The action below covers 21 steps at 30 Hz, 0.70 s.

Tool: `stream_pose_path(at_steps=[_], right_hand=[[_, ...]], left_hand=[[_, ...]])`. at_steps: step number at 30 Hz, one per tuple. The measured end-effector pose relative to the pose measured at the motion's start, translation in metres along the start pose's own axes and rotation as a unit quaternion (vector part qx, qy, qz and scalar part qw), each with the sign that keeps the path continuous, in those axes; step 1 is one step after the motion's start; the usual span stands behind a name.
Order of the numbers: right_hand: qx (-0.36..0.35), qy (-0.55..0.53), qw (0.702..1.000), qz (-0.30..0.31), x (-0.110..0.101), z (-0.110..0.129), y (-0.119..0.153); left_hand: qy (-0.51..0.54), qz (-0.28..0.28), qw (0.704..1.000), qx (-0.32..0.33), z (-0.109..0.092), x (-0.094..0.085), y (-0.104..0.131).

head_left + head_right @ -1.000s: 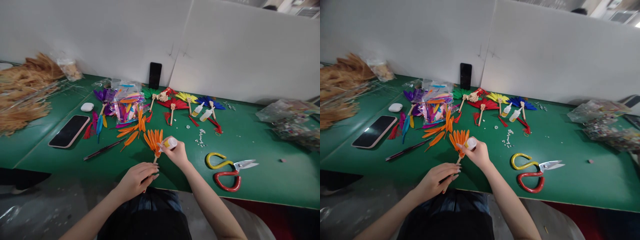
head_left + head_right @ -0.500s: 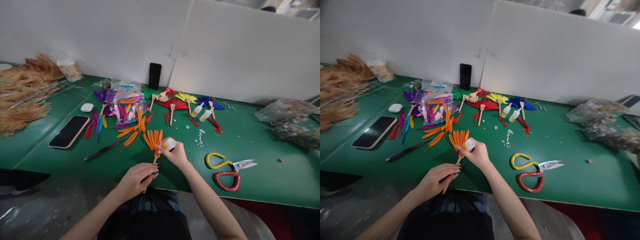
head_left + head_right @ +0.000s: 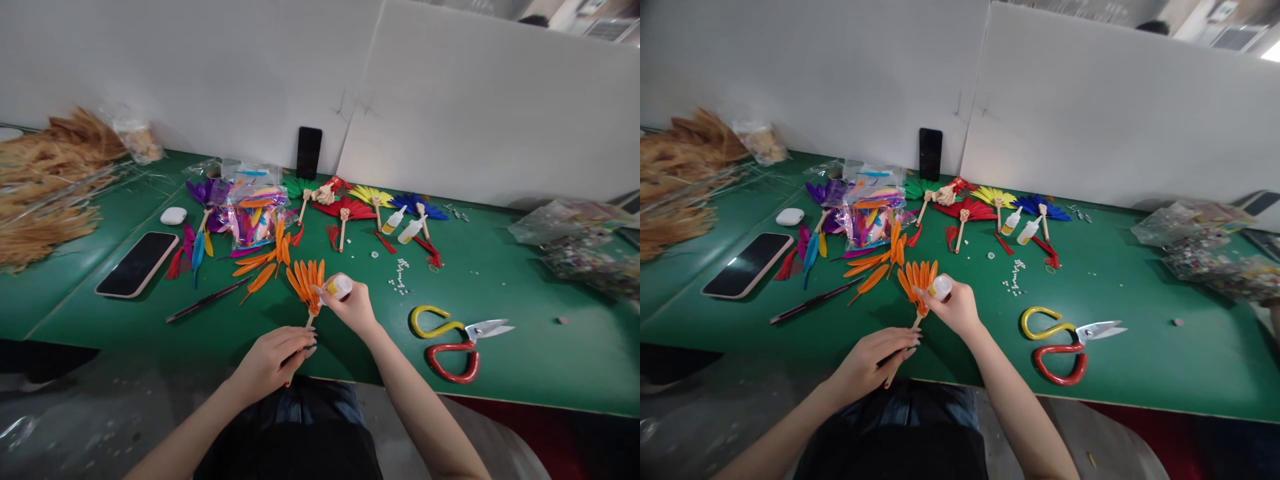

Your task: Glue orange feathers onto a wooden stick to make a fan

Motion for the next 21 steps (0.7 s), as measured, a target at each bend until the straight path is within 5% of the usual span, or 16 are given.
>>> stream_pose_path(at_steps=[7, 13, 21], right_hand=[[-0.013, -0.007, 0.999, 0.041, 0.0020, 0.0018, 0.0013], [0.002, 0.014, 1.000, -0.003, -0.0010, 0.0005, 0.0007], [-0.008, 0.024, 0.999, 0.027, -0.0023, 0.0022, 0.0013]], left_hand=[[-0.003, 0.002, 1.000, 0.000, -0.0004, 0.0000, 0.0010], [-0.003, -0.001, 1.000, 0.001, 0.0013, 0.0008, 0.0005], [-0.008, -0.006, 1.000, 0.000, -0.0008, -0.0004, 0.0007]])
Point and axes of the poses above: each hand's wrist, its own y-axis away from the middle knuckle, its own x-axis out of the palm, z = x × y, the point moved 1 cm from there along -y, towards the middle knuckle, and after that the axes turned 13 degrees about -x, right-handed, at the moved point
